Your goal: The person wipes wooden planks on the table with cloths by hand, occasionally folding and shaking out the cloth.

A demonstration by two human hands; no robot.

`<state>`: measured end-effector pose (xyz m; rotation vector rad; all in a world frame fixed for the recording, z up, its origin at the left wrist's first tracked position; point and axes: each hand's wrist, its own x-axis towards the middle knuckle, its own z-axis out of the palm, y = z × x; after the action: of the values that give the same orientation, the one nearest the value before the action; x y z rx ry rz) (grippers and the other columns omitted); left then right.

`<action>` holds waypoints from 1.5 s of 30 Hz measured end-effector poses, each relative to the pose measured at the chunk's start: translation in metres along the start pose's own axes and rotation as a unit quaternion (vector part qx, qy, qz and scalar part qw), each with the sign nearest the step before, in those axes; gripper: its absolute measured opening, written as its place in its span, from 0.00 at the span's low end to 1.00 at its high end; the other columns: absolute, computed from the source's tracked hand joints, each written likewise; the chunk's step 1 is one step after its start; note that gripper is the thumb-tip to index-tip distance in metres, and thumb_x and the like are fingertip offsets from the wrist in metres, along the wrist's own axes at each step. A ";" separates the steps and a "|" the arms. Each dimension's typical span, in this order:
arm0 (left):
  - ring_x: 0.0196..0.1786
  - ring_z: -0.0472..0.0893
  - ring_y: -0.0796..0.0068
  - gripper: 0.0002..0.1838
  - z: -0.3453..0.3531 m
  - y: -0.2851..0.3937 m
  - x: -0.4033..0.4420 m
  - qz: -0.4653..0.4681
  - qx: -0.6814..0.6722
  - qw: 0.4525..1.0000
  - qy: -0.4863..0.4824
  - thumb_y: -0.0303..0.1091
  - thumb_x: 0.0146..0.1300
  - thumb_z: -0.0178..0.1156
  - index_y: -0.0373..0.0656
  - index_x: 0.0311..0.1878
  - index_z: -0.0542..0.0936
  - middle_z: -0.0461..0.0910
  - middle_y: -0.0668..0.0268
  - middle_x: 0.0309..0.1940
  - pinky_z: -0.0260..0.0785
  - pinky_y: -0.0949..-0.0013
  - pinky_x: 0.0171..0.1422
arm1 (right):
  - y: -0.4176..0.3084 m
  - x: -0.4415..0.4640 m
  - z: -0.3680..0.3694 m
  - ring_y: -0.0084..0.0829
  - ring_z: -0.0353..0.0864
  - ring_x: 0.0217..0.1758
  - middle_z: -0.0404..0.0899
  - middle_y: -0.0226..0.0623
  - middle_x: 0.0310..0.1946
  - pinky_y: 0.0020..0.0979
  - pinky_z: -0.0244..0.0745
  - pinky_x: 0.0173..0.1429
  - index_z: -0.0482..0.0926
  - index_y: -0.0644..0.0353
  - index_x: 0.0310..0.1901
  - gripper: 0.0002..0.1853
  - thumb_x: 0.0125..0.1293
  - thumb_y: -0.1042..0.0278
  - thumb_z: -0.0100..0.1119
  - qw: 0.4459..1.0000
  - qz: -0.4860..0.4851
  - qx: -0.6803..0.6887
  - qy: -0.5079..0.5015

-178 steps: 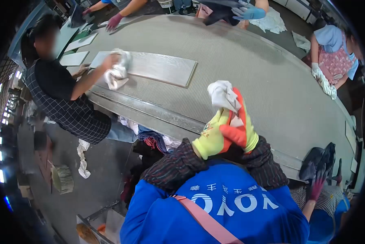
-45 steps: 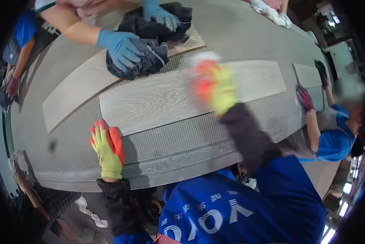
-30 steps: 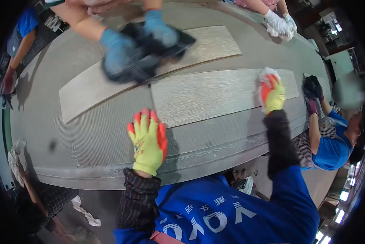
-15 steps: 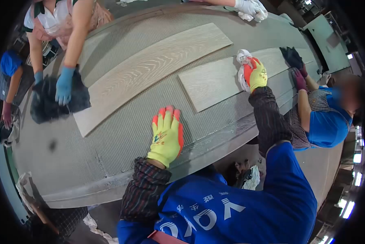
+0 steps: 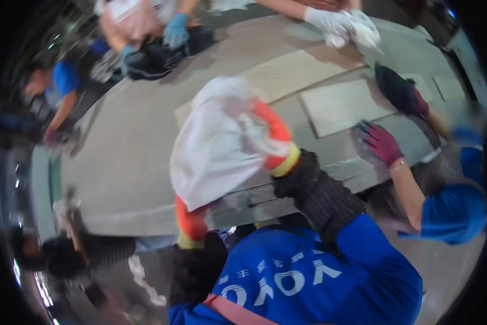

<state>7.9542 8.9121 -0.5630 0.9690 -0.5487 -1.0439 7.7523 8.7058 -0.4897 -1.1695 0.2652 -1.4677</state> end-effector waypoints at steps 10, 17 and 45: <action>0.76 0.73 0.61 0.42 0.133 0.077 0.016 -0.202 -0.059 0.970 -0.120 0.69 0.78 0.45 0.55 0.85 0.58 0.68 0.59 0.78 0.74 0.51 0.71 | -0.058 -0.026 0.050 0.39 0.81 0.68 0.79 0.45 0.68 0.39 0.73 0.75 0.68 0.61 0.75 0.34 0.72 0.63 0.68 0.980 0.180 -0.049 0.063; 0.78 0.71 0.61 0.36 0.110 0.122 0.002 -0.033 0.056 0.982 -0.176 0.50 0.82 0.53 0.44 0.84 0.59 0.67 0.60 0.79 0.66 0.54 0.79 | -0.098 -0.017 0.127 0.42 0.78 0.71 0.78 0.46 0.69 0.38 0.73 0.75 0.70 0.60 0.75 0.33 0.72 0.60 0.67 0.902 0.081 -0.368 -0.213; 0.62 0.82 0.72 0.25 0.047 0.175 -0.023 0.100 -0.011 0.994 -0.052 0.41 0.79 0.62 0.36 0.72 0.76 0.83 0.62 0.62 0.75 0.66 0.66 | -0.064 0.001 0.156 0.38 0.85 0.62 0.85 0.45 0.61 0.41 0.79 0.69 0.77 0.60 0.70 0.28 0.83 0.46 0.52 0.857 0.455 0.239 -0.033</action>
<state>7.9895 8.9431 -0.3862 0.8256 -0.7036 -0.9222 7.8316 8.7928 -0.3692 -0.5348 0.3216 -0.5848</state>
